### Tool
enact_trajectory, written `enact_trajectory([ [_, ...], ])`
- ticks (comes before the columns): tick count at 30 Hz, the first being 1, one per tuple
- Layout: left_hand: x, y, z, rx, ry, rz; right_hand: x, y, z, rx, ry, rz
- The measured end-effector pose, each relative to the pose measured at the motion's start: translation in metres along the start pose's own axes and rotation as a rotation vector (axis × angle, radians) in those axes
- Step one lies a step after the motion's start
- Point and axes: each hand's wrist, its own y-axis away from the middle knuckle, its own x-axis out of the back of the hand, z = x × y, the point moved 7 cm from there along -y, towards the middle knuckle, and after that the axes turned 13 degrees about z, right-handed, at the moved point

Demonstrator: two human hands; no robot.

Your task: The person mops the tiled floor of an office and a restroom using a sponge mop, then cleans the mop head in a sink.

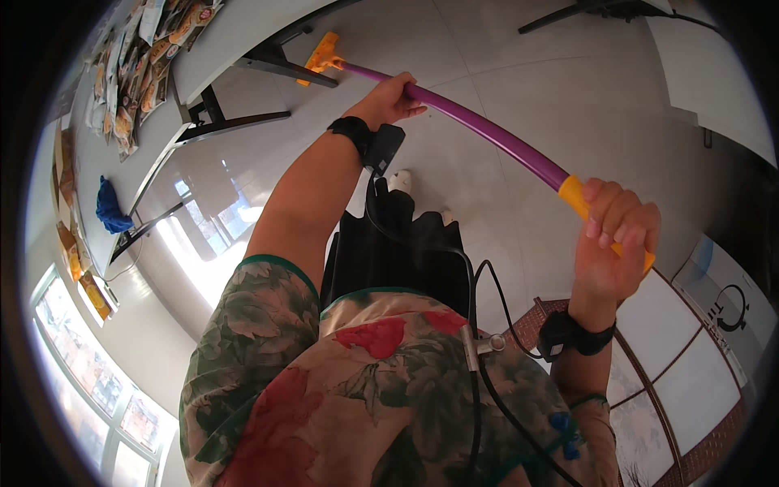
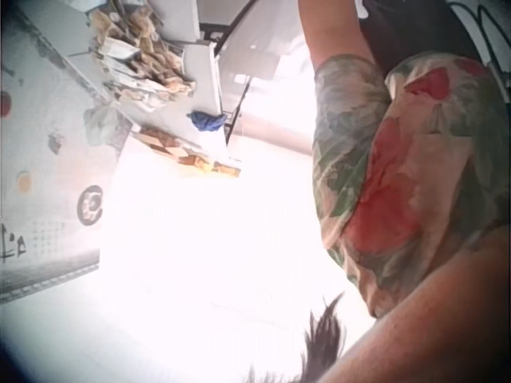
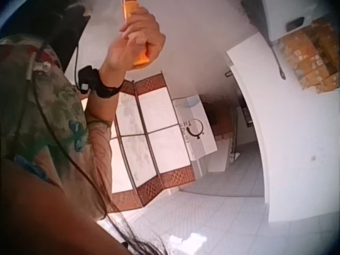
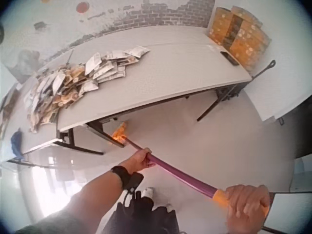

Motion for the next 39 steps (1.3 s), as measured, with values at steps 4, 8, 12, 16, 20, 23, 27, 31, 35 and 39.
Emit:
enact_trajectory([
  [4,-0.056,0.011,-0.042,0.055,-0.205,-0.030,0.039,0.025,-0.036,0.054,0.039,0.113],
  [8,-0.095,0.026,-0.103,0.119,-0.416,-0.053,0.078,0.072,-0.077,0.022,0.143,0.264],
  [12,-0.122,0.048,-0.178,0.199,-0.563,-0.118,0.114,0.129,-0.115,0.022,0.197,0.385],
  [16,-0.142,0.076,-0.262,0.260,-0.676,-0.176,0.156,0.196,-0.152,0.018,0.204,0.473],
  [20,-0.161,0.110,-0.350,0.282,-0.791,-0.232,0.198,0.269,-0.190,0.030,0.257,0.557],
  [23,-0.180,0.141,-0.421,0.292,-0.862,-0.319,0.232,0.330,-0.221,0.041,0.264,0.630],
  [27,-0.196,0.175,-0.512,0.327,-0.914,-0.372,0.268,0.405,-0.259,0.050,0.275,0.681],
  [31,-0.213,0.205,-0.581,0.378,-0.868,-0.492,0.283,0.449,-0.298,0.044,0.310,0.709],
  [35,-0.222,0.213,-0.602,0.398,-0.628,-0.496,0.267,0.448,-0.312,0.051,0.394,0.639],
  [39,-0.218,0.230,-0.580,0.355,-0.309,-0.349,0.233,0.437,-0.323,0.136,0.394,0.551],
])
